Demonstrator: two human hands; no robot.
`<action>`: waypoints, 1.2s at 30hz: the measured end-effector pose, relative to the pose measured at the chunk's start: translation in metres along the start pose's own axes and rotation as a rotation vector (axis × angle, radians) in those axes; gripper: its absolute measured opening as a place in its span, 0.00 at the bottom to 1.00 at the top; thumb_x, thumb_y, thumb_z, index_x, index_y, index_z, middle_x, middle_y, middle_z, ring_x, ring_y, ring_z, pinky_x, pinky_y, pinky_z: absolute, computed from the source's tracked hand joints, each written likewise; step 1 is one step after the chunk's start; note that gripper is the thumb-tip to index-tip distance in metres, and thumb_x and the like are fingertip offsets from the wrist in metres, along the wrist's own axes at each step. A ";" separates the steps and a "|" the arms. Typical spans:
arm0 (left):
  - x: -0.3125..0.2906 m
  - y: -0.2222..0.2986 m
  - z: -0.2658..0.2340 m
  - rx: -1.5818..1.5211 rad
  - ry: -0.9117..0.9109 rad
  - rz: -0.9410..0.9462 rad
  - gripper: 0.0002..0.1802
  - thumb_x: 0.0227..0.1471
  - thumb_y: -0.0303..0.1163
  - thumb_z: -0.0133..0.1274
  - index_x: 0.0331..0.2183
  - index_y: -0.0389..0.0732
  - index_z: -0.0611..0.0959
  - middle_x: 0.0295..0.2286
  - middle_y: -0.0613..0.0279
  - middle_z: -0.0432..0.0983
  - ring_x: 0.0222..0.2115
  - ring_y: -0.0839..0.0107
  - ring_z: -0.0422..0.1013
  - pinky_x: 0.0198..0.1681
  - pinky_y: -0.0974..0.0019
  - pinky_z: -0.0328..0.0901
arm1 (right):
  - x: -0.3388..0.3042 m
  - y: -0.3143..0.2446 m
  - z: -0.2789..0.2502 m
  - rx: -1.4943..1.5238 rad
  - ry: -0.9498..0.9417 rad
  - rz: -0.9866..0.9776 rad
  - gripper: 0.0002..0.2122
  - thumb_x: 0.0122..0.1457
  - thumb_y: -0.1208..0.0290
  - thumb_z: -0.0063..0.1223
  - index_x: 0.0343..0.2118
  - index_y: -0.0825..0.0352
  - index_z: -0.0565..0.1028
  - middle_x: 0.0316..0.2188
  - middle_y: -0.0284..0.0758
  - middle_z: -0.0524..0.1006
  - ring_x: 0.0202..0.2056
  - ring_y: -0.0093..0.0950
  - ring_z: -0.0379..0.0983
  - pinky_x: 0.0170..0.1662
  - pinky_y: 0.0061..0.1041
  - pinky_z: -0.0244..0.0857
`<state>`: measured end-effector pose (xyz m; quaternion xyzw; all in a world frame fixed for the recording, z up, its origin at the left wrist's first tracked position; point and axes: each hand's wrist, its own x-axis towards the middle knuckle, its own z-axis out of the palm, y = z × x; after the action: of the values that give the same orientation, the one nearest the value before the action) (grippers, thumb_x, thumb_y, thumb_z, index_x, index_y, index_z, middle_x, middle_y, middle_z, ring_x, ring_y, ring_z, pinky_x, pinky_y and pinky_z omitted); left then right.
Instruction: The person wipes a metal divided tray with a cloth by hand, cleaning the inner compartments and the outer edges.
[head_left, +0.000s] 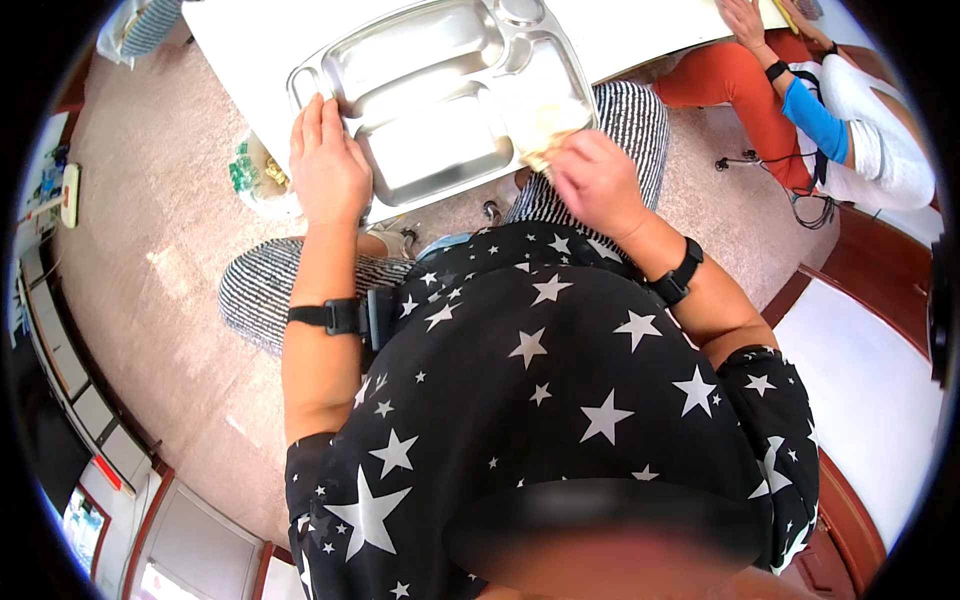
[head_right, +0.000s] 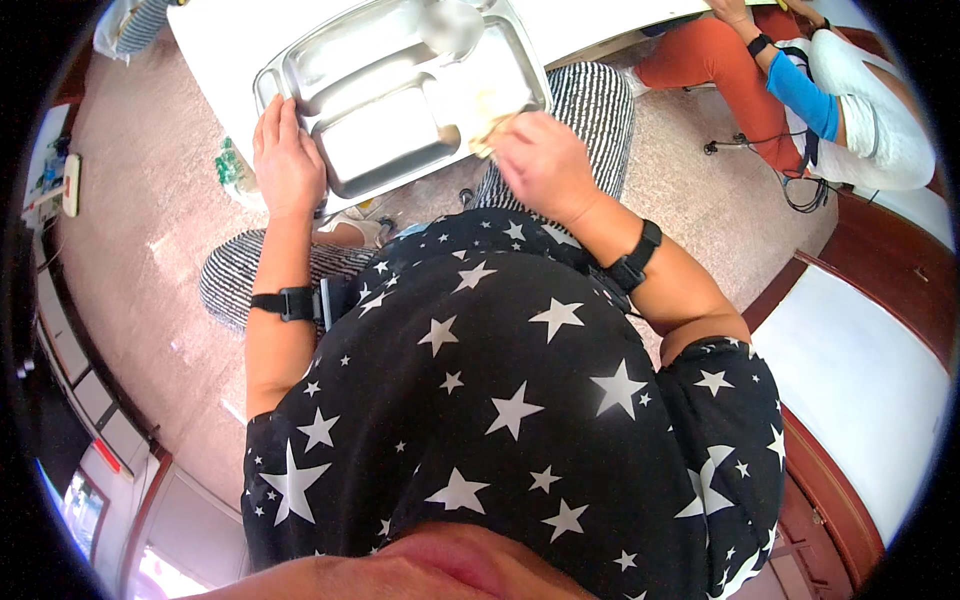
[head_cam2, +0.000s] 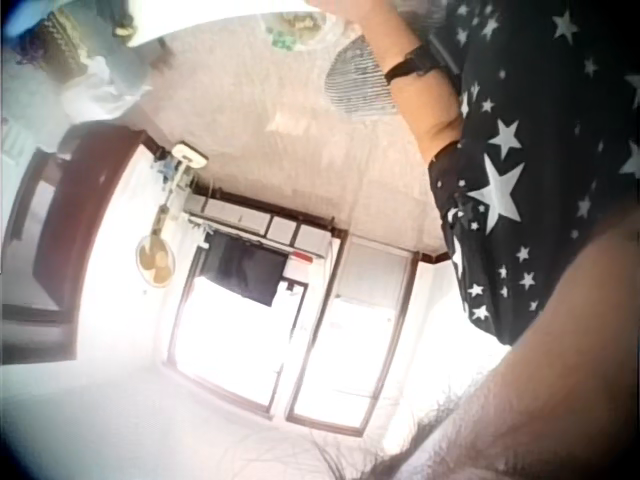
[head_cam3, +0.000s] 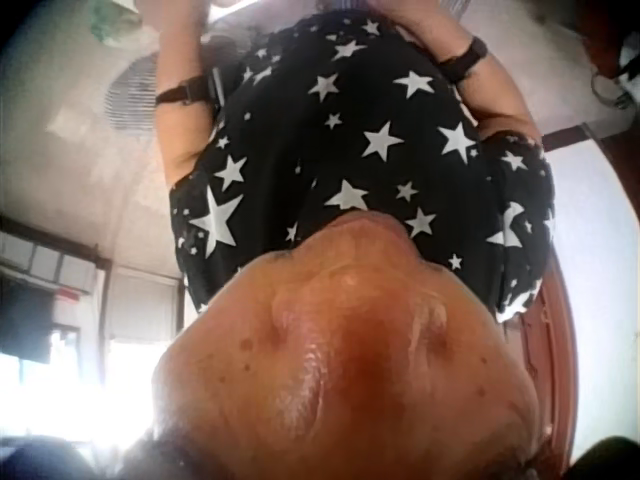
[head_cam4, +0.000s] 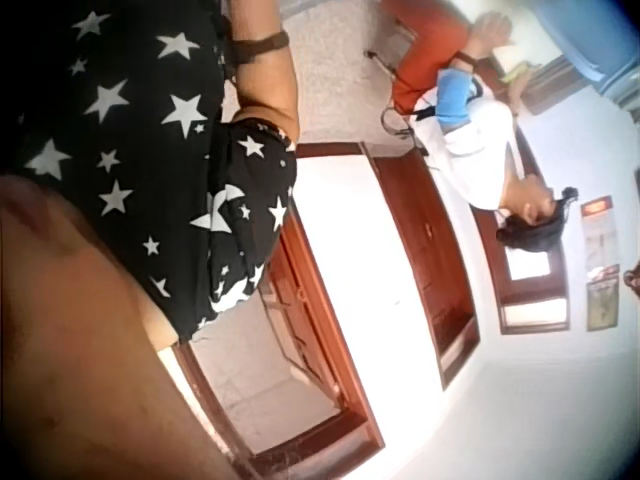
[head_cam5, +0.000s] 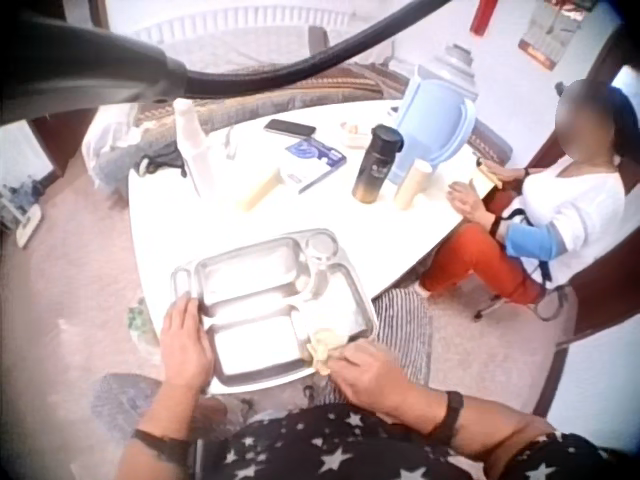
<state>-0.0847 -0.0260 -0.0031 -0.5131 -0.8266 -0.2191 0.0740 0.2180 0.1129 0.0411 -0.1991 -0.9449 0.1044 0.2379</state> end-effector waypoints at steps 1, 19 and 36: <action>0.000 -0.001 0.000 0.008 -0.001 0.006 0.23 0.57 0.26 0.49 0.55 0.35 0.76 0.58 0.50 0.68 0.60 0.51 0.62 0.64 0.54 0.58 | -0.002 0.004 -0.008 0.008 0.028 0.072 0.08 0.50 0.76 0.60 0.35 0.64 0.80 0.31 0.35 0.75 0.33 0.35 0.74 0.35 0.32 0.71; 0.001 0.002 -0.003 -0.014 -0.042 0.026 0.28 0.51 0.20 0.49 0.56 0.34 0.74 0.60 0.47 0.66 0.61 0.48 0.61 0.64 0.52 0.58 | 0.085 0.116 0.043 -0.056 0.050 0.343 0.09 0.59 0.70 0.53 0.38 0.61 0.84 0.34 0.42 0.79 0.40 0.44 0.75 0.45 0.40 0.71; -0.002 0.004 -0.004 -0.024 -0.020 -0.020 0.26 0.52 0.22 0.50 0.55 0.35 0.76 0.59 0.48 0.67 0.60 0.48 0.61 0.63 0.52 0.60 | 0.114 0.107 0.052 -0.126 -0.033 0.383 0.08 0.60 0.71 0.53 0.37 0.62 0.83 0.34 0.41 0.79 0.39 0.44 0.76 0.43 0.41 0.71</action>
<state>-0.0802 -0.0283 0.0011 -0.5078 -0.8298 -0.2244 0.0574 0.1358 0.2527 0.0116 -0.3879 -0.8982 0.0917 0.1853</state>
